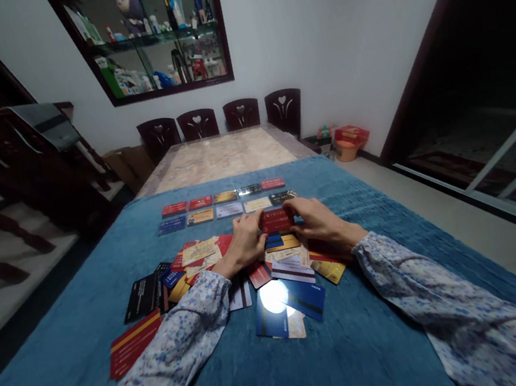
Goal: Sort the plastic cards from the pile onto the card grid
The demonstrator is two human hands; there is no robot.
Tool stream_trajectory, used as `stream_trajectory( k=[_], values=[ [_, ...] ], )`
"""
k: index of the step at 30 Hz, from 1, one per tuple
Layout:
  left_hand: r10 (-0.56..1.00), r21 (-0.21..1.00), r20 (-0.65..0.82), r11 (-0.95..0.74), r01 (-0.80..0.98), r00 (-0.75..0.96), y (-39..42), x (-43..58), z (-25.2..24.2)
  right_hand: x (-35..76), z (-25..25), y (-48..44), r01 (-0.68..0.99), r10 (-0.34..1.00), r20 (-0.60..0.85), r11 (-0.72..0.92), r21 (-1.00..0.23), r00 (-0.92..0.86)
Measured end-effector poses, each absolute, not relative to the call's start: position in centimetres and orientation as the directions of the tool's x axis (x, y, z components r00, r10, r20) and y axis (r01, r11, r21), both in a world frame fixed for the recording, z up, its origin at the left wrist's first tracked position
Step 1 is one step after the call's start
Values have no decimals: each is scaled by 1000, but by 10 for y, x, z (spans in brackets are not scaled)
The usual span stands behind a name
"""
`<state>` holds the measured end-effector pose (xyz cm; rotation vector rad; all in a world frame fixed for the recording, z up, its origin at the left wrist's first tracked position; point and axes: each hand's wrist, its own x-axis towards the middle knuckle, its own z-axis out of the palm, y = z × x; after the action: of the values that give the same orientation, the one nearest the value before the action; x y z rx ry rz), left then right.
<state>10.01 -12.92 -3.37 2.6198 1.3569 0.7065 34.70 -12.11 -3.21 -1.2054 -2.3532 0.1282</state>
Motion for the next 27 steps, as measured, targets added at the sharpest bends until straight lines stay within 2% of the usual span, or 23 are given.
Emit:
stream_trajectory(
  k=[17,27],
  values=[
    [805,251,338,-576,778,487,-131,98,-24,350,-33,-119,802,812,395,544,-247,-429],
    [793,223,249,-606,764,557,-108,95,-3,359,-10,-106,743,773,323,625,-239,-546]
  ],
)
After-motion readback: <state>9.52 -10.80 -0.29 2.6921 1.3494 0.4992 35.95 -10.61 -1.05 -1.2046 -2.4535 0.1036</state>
